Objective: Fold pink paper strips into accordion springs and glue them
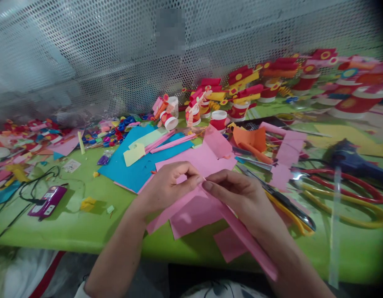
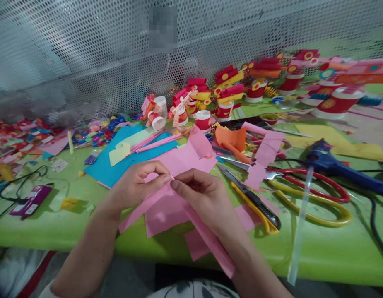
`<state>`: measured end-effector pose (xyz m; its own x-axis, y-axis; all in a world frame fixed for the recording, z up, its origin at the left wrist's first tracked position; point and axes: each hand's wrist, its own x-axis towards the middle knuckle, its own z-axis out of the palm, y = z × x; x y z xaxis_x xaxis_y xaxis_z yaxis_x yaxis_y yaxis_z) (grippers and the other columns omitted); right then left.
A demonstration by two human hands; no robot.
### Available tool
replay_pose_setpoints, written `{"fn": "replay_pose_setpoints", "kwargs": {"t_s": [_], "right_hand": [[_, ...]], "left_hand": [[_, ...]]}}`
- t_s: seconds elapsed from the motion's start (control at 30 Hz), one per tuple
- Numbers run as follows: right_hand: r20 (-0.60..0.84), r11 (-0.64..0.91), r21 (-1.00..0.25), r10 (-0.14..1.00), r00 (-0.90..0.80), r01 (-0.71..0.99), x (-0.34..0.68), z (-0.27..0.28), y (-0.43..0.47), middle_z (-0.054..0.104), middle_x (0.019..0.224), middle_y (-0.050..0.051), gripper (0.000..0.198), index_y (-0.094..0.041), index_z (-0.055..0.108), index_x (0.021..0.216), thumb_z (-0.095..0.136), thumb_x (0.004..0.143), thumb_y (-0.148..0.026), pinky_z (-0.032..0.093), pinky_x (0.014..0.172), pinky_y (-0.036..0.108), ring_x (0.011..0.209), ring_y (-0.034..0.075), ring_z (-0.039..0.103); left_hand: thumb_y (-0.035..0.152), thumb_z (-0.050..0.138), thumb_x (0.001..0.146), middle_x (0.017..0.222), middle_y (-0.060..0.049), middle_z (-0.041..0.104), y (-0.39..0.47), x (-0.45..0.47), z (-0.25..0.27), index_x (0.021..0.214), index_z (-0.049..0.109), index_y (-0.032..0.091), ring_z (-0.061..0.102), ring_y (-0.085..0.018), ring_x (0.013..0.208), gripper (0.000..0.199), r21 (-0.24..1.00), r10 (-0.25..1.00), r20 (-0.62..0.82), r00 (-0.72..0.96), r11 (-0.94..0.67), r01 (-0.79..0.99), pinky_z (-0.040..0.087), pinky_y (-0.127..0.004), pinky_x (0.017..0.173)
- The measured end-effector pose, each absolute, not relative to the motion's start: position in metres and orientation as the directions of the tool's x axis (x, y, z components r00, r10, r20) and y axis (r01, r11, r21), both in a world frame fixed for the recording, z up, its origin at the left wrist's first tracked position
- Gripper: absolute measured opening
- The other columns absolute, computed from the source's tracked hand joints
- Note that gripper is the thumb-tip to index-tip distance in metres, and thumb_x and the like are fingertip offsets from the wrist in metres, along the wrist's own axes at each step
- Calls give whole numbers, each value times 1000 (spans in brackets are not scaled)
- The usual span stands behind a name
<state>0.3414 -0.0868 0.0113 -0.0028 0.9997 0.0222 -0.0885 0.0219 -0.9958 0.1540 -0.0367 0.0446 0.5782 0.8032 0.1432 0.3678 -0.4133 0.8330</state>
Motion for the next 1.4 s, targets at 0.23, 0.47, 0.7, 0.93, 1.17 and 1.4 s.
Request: {"fn": "replay_pose_setpoints", "kwargs": {"t_s": [0.23, 0.47, 0.7, 0.93, 1.17, 1.4], "right_hand": [[62, 61, -997, 998, 7, 49, 341, 6, -84, 72, 77, 3, 24, -23, 77, 77, 78, 79, -47, 47, 67, 29, 73, 18, 61], [68, 62, -988, 997, 38, 144, 344, 8, -85, 72, 75, 2, 20, -22, 74, 76, 74, 82, -41, 46, 71, 30, 74, 17, 62], [29, 31, -998, 999, -32, 62, 342, 4, -83, 72, 79, 2, 25, -20, 75, 83, 74, 83, -45, 45, 70, 29, 77, 17, 61], [6, 9, -993, 1000, -29, 120, 341, 9, -85, 66, 73, 0, 24, -19, 71, 76, 73, 83, -42, 41, 66, 28, 72, 15, 55], [30, 24, -999, 993, 117, 49, 343, 3, -87, 65, 72, 0, 20, -22, 72, 77, 75, 83, -41, 41, 68, 30, 71, 15, 54], [-7, -1, -999, 991, 134, -46, 340, 2, -85, 61, 69, 0, 23, -22, 71, 74, 78, 80, -42, 39, 61, 29, 66, 15, 51]], "left_hand": [[30, 58, 97, 85, 0, 68, -34, 151, 43, 86, 65, 20, 62, -14, 81, 17, 809, 800, 99, 592, -411, 420, 47, -26, 73], [37, 61, 96, 91, -2, 71, -35, 152, 45, 91, 68, 20, 64, -16, 85, 19, 826, 782, 81, 618, -399, 397, 48, -27, 77], [35, 60, 96, 86, -1, 71, -33, 152, 44, 87, 68, 20, 63, -16, 83, 20, 833, 782, 57, 621, -380, 403, 47, -27, 75], [37, 59, 97, 88, -1, 72, -31, 151, 41, 89, 69, 20, 63, -16, 84, 21, 813, 777, 35, 629, -387, 434, 46, -28, 74], [47, 62, 94, 75, -1, 70, -31, 157, 37, 78, 71, 20, 60, -16, 72, 33, 733, 827, 210, 522, -487, 476, 40, -30, 65], [49, 54, 99, 70, 1, 60, -32, 157, 36, 72, 58, 19, 51, -13, 66, 40, 685, 833, 212, 511, -500, 530, 33, -29, 61]]}}
